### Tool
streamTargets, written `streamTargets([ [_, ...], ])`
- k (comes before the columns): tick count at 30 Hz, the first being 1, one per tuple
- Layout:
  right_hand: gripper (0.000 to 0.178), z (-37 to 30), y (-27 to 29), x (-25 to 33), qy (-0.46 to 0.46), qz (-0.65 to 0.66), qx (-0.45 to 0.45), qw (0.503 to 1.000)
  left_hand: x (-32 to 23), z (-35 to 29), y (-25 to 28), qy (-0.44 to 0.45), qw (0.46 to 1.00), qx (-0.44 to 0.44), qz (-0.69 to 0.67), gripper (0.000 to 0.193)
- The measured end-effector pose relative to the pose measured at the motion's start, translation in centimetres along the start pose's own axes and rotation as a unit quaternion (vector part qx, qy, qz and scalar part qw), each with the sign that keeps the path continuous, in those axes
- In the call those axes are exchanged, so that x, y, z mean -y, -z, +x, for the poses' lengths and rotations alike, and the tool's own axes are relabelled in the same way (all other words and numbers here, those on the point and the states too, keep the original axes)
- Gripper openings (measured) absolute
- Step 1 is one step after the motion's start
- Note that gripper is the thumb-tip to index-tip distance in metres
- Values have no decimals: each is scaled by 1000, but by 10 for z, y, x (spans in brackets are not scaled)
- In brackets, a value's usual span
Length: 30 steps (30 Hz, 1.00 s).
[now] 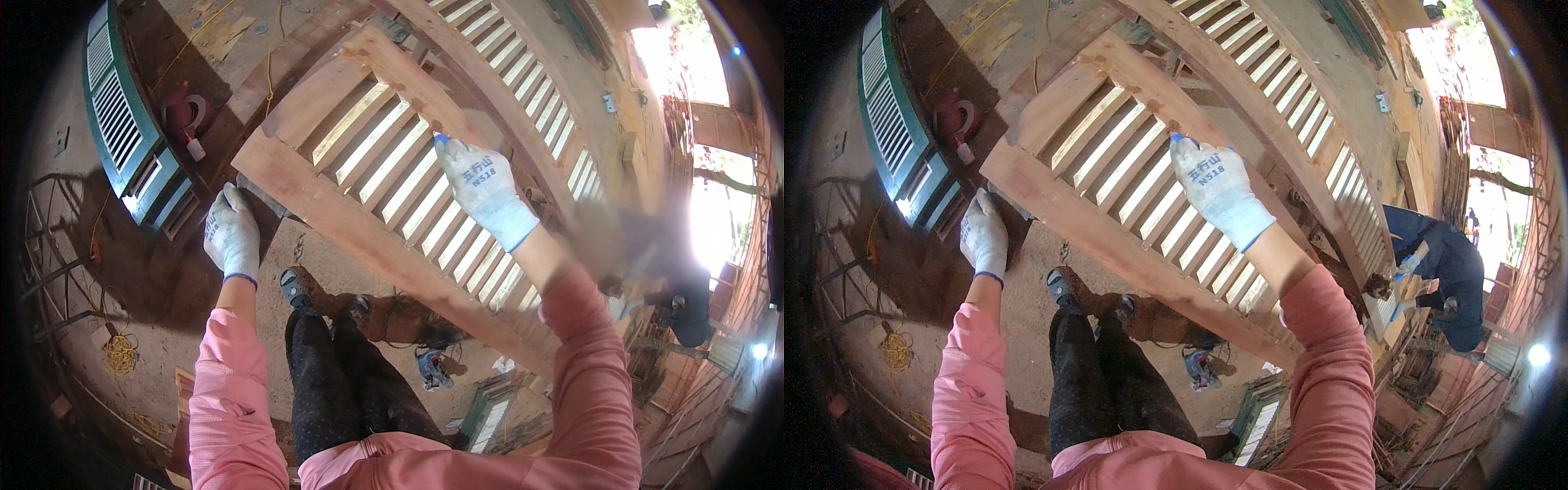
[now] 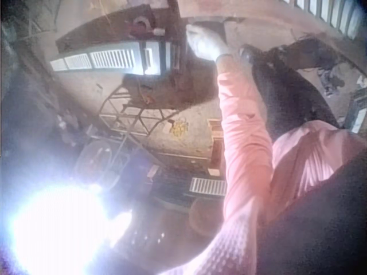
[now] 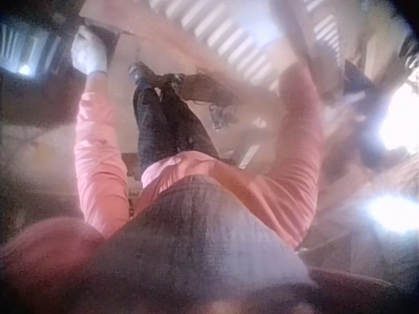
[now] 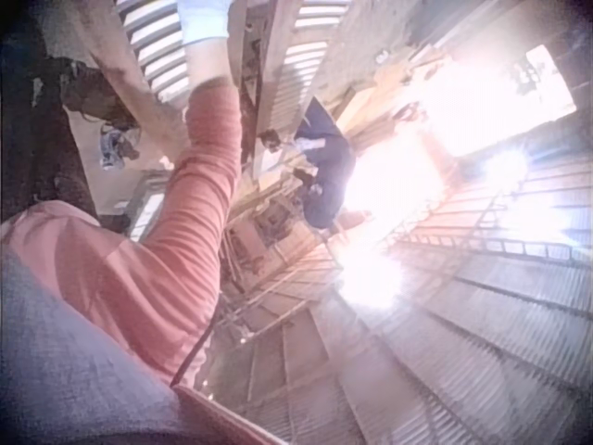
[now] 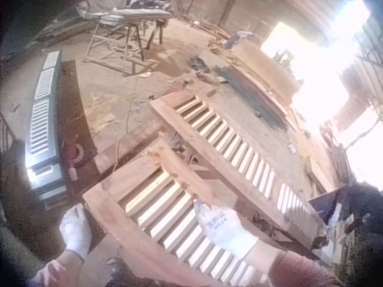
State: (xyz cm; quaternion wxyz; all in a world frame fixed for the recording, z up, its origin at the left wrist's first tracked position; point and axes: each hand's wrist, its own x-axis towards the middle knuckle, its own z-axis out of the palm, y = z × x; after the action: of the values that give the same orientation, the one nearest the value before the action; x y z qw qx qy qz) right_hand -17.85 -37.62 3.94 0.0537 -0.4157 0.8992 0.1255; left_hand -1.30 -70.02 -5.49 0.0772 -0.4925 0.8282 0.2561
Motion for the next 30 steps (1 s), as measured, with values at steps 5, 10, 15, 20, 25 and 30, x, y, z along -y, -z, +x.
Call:
streamTargets([
  [5,25,6,20,-11,-35,32,-13,999,8,4,-4,-11,1000,-6,5,61],
  [10,32,14,3,-1,-25,-12,-39,999,2,2,-1,-1,1000,8,9,62],
  [15,32,3,-5,5,3,1,-23,1000,3,1,-1,-10,1000,1,9,61],
  [20,27,-2,2,0,4,-11,-23,1000,2,0,0,-7,1000,-6,2,60],
  [25,24,6,17,-8,-68,11,-29,997,6,2,-4,-14,1000,-13,1,60],
  [30,27,10,3,-11,-51,-7,-52,997,6,3,-4,-16,1000,-12,-4,60],
])
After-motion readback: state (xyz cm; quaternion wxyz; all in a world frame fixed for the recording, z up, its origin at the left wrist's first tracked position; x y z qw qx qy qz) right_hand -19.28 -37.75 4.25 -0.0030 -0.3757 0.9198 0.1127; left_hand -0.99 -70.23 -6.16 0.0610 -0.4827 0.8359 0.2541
